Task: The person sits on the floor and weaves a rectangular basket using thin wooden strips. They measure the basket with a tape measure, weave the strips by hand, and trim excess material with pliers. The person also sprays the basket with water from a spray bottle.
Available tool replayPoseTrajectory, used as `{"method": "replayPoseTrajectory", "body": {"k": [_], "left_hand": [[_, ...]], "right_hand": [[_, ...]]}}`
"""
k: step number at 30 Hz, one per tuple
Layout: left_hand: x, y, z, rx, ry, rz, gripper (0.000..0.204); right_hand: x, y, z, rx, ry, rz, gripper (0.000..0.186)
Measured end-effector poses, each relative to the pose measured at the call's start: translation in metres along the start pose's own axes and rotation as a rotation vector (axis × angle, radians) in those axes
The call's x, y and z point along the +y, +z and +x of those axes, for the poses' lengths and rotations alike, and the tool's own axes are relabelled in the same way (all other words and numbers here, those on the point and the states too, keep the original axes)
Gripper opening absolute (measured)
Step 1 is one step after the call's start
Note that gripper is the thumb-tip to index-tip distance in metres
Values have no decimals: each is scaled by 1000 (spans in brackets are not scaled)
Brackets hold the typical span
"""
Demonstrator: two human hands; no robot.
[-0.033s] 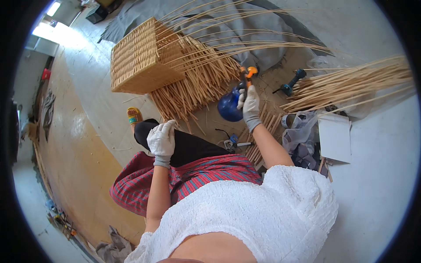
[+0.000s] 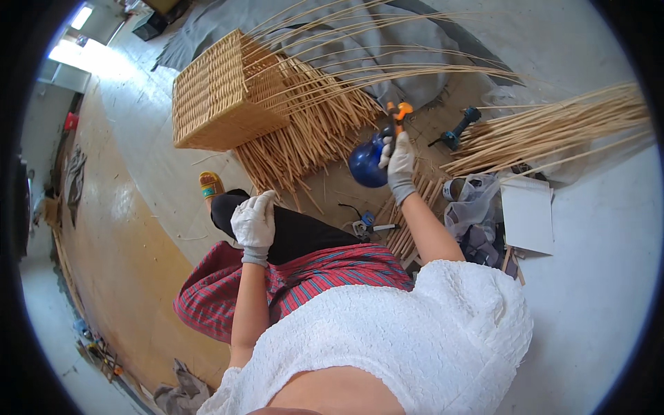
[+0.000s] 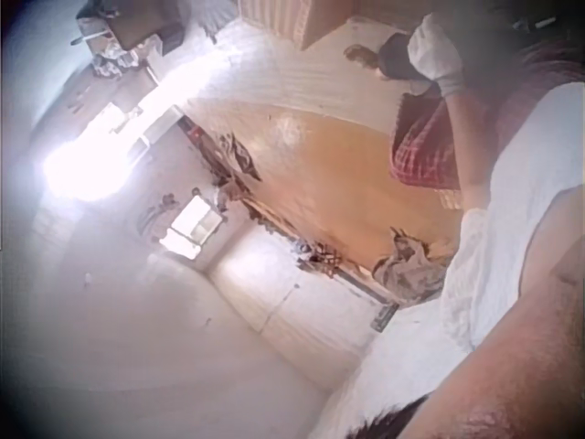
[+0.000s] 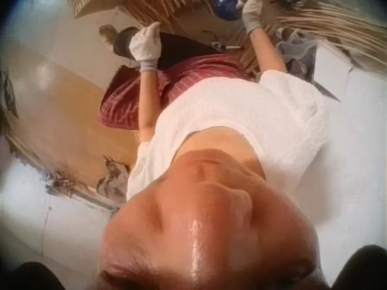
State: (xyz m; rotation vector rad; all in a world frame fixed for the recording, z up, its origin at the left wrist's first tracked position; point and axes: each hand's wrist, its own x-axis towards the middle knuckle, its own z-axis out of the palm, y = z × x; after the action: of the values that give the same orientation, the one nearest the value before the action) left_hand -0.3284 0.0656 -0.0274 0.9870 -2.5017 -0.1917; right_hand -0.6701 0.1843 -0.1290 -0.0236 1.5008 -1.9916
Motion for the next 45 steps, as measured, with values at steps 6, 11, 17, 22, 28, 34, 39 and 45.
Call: {"method": "replayPoseTrajectory", "body": {"k": [6,11,17,22,28,34,39,45], "left_hand": [[2,4,6,-19,18,1,16],[2,5,7,-16,20,14,16],[3,1,11,-40,22,0,16],[0,0,6,-41,9,12,17],[1,4,11,-54,12,8,19],[5,1,9,-69,3,10,15],[5,5,13,-68,42,20,16],[9,5,13,-85,30,11,17]], "right_hand": [[-36,-28,43,156,-80,105,57],[-10,3,18,-7,-16,-100,55],[54,56,-21,-283,299,-133,56],[71,99,-60,-462,369,-150,50],[56,69,-43,-274,298,-19,54],[-7,19,7,47,-58,49,59],[-67,-34,65,266,-297,100,62],[-126,-65,81,409,-521,194,68]]}}
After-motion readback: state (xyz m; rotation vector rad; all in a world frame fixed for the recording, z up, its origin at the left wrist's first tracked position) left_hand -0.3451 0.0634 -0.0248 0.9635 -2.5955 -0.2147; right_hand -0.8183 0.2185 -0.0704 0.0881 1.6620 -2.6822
